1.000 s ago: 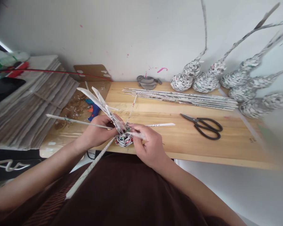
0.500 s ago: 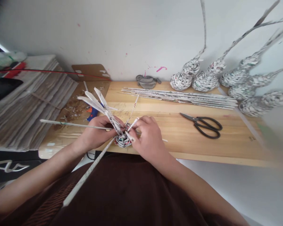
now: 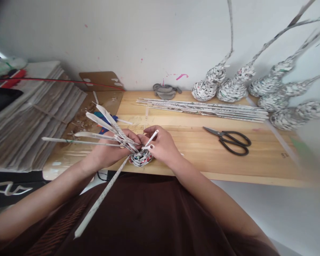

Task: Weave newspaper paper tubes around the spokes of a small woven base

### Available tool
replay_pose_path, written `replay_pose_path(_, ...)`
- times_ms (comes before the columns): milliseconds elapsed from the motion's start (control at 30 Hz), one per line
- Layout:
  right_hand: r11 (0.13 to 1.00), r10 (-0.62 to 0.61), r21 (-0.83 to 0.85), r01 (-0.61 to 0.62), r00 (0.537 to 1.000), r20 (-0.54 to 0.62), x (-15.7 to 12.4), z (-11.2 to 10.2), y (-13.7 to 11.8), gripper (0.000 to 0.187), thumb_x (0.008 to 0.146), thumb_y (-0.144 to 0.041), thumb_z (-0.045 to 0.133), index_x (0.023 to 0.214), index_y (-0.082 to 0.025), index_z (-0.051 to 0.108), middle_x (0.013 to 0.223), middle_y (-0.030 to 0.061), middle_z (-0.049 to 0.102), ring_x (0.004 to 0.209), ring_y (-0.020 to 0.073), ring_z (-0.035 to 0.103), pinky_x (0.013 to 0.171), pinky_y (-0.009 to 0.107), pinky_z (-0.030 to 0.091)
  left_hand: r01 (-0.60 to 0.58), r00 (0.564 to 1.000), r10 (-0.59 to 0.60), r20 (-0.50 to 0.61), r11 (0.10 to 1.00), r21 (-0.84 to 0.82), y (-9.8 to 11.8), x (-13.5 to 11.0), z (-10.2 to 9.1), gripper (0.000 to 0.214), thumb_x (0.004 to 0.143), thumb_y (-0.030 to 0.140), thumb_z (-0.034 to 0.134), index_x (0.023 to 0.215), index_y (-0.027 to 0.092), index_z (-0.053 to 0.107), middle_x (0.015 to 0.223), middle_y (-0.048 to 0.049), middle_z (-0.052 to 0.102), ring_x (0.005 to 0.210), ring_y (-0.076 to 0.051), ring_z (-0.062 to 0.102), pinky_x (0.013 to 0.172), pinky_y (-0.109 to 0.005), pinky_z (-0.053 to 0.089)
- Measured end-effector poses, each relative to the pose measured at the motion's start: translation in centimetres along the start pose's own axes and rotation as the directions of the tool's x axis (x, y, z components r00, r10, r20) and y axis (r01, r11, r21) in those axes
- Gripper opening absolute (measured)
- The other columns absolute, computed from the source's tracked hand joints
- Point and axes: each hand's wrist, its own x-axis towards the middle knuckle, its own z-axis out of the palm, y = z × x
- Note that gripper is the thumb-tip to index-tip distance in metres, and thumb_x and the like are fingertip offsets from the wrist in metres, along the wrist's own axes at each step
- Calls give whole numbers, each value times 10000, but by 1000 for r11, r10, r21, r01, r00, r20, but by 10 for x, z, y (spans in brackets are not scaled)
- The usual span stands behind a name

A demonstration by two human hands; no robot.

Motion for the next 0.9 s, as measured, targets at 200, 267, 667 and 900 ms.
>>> replay_pose_path(200,945,98,307,-112,993,61,0,2,-12,414,710,-206,809,1062,-215,591,815,11,760,648,158,711,547,261,559,6,1000,-6,-17,1000,-24,-2,-1,0,89,763,232,764,792,154,730,802,-48,761,698,-153,698,645,-230,563)
replay_pose_path(267,949,105,289,-125,991,85,-1,1,-13,391,728,-225,799,1071,-204,611,793,17,758,622,154,697,542,264,549,0,1000,0,-12,1000,-24,-5,-2,0,91,774,236,760,803,156,731,781,-37,750,676,-142,684,635,-225,552)
replay_pose_path(667,998,-28,58,22,993,117,6,2,-5,344,768,-517,750,694,-185,691,627,-2,682,555,138,582,523,256,432,-126,989,132,-60,987,104,0,-2,0,56,789,187,716,737,169,712,740,-21,739,684,-145,676,666,-237,567)
replay_pose_path(900,971,-240,1,240,970,-46,-26,-5,-14,134,811,-300,731,728,-205,684,715,11,700,673,165,636,663,299,510,-72,995,79,-63,992,103,-4,-2,1,91,812,224,714,868,153,707,777,-31,739,686,-148,681,639,-226,538)
